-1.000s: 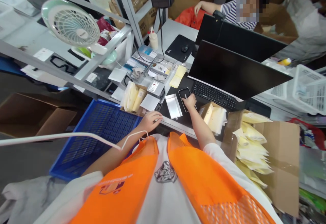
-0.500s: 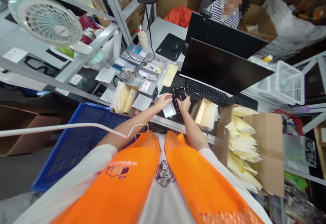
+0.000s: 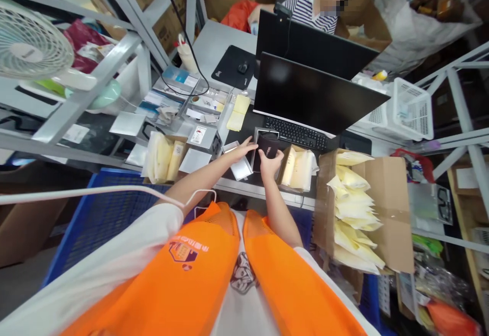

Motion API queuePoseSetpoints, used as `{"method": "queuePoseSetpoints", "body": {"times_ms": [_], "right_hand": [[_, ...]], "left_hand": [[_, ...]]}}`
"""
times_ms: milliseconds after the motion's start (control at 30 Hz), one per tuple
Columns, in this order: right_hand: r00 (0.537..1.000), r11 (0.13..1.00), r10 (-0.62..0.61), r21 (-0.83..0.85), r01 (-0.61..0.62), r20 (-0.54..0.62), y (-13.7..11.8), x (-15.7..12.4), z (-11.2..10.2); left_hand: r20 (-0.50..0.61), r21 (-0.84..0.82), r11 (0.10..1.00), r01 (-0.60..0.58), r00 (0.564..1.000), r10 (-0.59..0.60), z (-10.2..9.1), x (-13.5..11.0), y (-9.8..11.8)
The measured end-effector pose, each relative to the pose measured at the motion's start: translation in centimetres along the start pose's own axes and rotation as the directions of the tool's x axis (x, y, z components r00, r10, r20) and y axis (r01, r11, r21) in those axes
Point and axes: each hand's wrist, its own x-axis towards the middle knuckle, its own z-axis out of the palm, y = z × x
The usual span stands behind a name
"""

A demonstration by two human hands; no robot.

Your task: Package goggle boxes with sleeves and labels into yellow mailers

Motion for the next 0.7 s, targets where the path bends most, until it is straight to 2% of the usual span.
{"method": "queuePoseSetpoints", "body": {"times_ms": [67,133,233,333,467,700], "right_hand": [[1.0,0.995,-0.017,0.097,0.018,-0.011,-1.3,-0.5,-1.3],[0.998,0.982,-0.061,0.178,0.057,0.017,-2.4,-0.9,-2.5],[0.976,0.938,-0.213,0.29,0.193,0.039,-3.6,-2.0,-3.9],[0.934,0.871,-0.357,0.357,0.337,-0.011,-4.3,-3.4,-4.7],[0.935,0.862,-0.355,0.382,0.332,-0.011,-4.1,-5.2,-5.7],[0.943,0.854,-0.327,0.406,0.325,-0.065,-3.0,-6.5,-7.4]], "left_hand": [[-0.008,-0.012,1.0,-0.003,1.0,0.003,0.3,-1.3,0.5],[-0.001,-0.029,0.997,-0.067,0.998,0.067,0.5,-2.9,1.3],[-0.004,-0.016,0.983,-0.182,0.983,0.182,0.7,-5.6,2.4],[-0.07,-0.015,0.975,-0.22,0.973,0.218,0.9,-8.0,2.8],[-0.078,-0.091,0.963,-0.254,0.966,0.247,1.2,-9.8,2.2],[-0.056,-0.09,0.942,-0.324,0.946,0.32,1.9,-10.7,1.1]]}}
